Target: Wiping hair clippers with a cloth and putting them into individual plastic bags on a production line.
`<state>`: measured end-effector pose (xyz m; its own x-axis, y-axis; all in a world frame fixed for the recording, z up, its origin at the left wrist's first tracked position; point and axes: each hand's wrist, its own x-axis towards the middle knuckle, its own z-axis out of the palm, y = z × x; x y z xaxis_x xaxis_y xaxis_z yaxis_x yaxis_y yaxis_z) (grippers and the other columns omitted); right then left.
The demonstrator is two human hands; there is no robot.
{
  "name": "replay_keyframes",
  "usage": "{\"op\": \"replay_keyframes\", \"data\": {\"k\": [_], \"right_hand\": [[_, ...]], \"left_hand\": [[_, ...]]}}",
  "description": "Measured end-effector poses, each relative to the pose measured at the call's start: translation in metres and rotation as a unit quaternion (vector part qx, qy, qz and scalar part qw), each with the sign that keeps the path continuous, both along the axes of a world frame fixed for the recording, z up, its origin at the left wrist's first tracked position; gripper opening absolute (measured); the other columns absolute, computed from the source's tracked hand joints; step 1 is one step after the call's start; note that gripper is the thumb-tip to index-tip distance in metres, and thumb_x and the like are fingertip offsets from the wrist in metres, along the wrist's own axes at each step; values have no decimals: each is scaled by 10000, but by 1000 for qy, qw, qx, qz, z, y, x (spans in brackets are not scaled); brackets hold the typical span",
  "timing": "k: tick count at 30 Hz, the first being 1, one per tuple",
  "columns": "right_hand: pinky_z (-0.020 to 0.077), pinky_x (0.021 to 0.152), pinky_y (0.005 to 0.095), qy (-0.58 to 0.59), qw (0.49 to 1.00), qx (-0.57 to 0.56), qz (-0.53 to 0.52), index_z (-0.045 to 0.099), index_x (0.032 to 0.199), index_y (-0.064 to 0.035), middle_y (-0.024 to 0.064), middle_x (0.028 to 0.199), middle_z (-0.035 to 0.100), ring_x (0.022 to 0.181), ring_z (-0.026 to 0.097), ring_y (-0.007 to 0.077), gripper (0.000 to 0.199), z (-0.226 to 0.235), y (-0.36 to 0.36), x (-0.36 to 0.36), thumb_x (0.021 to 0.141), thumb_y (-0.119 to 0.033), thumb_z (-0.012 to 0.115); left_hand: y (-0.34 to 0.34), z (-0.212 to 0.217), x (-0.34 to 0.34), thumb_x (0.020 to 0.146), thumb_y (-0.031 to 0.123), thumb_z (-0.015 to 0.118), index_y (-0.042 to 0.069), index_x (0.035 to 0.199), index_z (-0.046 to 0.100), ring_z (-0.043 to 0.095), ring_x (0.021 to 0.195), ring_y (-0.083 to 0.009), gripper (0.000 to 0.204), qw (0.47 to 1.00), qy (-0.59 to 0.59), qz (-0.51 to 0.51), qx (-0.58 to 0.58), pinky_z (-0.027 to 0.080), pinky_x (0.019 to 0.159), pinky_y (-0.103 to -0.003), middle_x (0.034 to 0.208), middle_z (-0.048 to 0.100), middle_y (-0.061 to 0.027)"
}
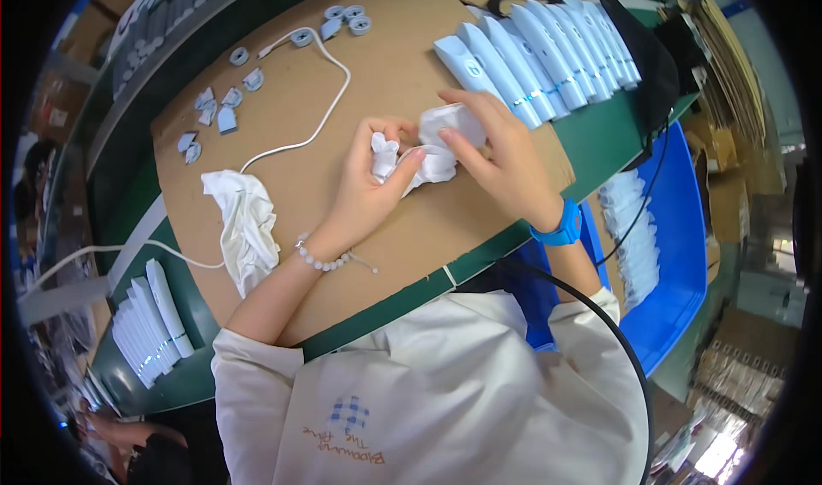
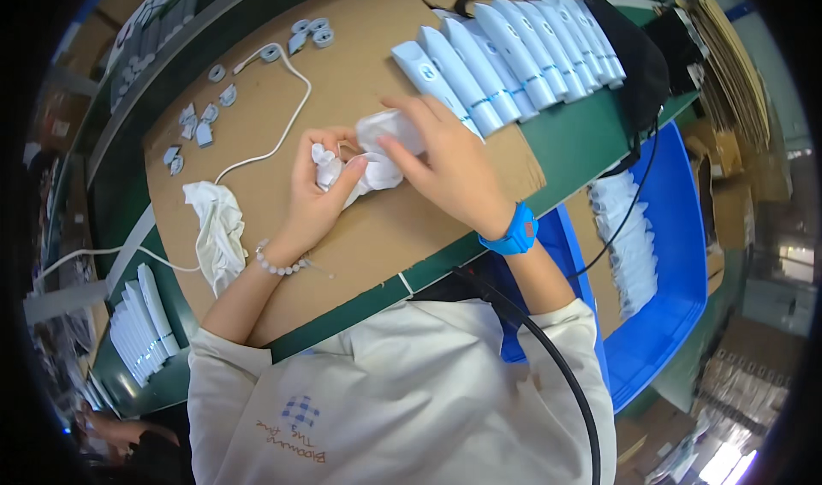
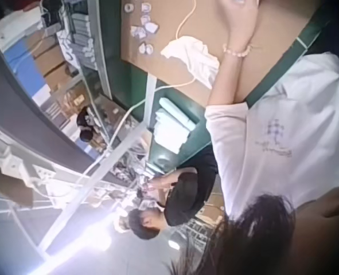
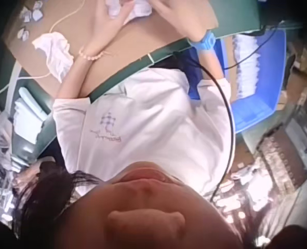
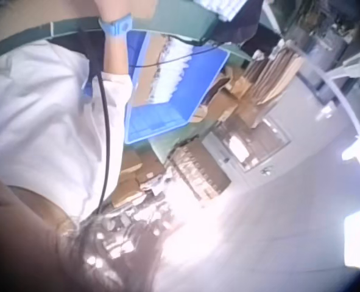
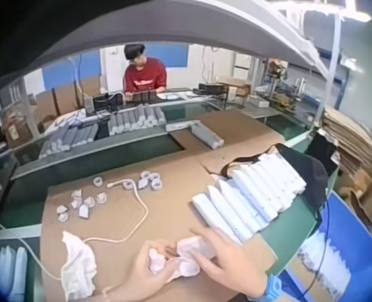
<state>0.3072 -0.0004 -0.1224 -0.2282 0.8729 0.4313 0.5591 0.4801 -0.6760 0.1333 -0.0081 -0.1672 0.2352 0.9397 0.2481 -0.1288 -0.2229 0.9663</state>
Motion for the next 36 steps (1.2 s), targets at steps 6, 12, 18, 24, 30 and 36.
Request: {"op": "replay_keyframes", "data": {"k": [6, 12, 18, 24, 30, 36], "right_hand": [[320, 454, 189, 156, 973, -167, -16, 605, 779, 13, -41, 641, 536, 531, 440, 27, 175, -9, 16, 12, 824, -153, 636], [264, 417, 159, 172, 956, -230, -54, 537, 646, -64, -46, 575, 513, 481, 415, -4, 231, 18, 26, 9, 810, -175, 656], [195, 416, 165, 259, 947, -116, -152, 413, 558, -118, -66, 519, 426, 454, 323, -7, 361, 38, 34, 22, 805, -188, 667], [194, 428, 191, 130, 962, 95, -221, 425, 580, -70, -46, 534, 418, 482, 320, 7, 339, 31, 11, -6, 817, -140, 657], [341, 516, 178, 176, 982, -4, -71, 531, 749, 9, -10, 650, 488, 588, 416, 21, 191, 41, -35, -50, 898, -112, 528], [427, 640, 210, 380, 913, -151, 6, 591, 856, 55, 19, 740, 569, 693, 507, 50, 170, 37, -41, -56, 898, -87, 509]], "left_hand": [[4, 2, -3, 827, 32, 600, 54, 864, 405, 506, 711, -73, 200, 996, -49, 55, -48, 421, 624, -210, 876, 535, -50], [11, 7, -11, 793, 105, 654, 43, 799, 423, 480, 598, -74, 239, 986, 61, 149, -50, 388, 509, -243, 669, 518, -23], [18, 12, -24, 759, 153, 656, 45, 769, 476, 483, 497, -153, 211, 952, 232, 193, -50, 356, 455, -284, 589, 505, -75], [-2, 60, -25, 773, 103, 652, 42, 822, 556, 490, 535, -92, 124, 951, 225, 183, 102, 386, 506, -229, 564, 522, -21], [-14, 82, -27, 697, 98, 719, 10, 952, 631, 600, 669, -163, 284, 931, 250, 123, 237, 467, 576, -251, 757, 619, -78], [-13, 85, -30, 650, 123, 745, 25, 986, 639, 611, 683, -198, 366, 904, 288, 167, 268, 481, 570, -274, 891, 626, -77]]}}
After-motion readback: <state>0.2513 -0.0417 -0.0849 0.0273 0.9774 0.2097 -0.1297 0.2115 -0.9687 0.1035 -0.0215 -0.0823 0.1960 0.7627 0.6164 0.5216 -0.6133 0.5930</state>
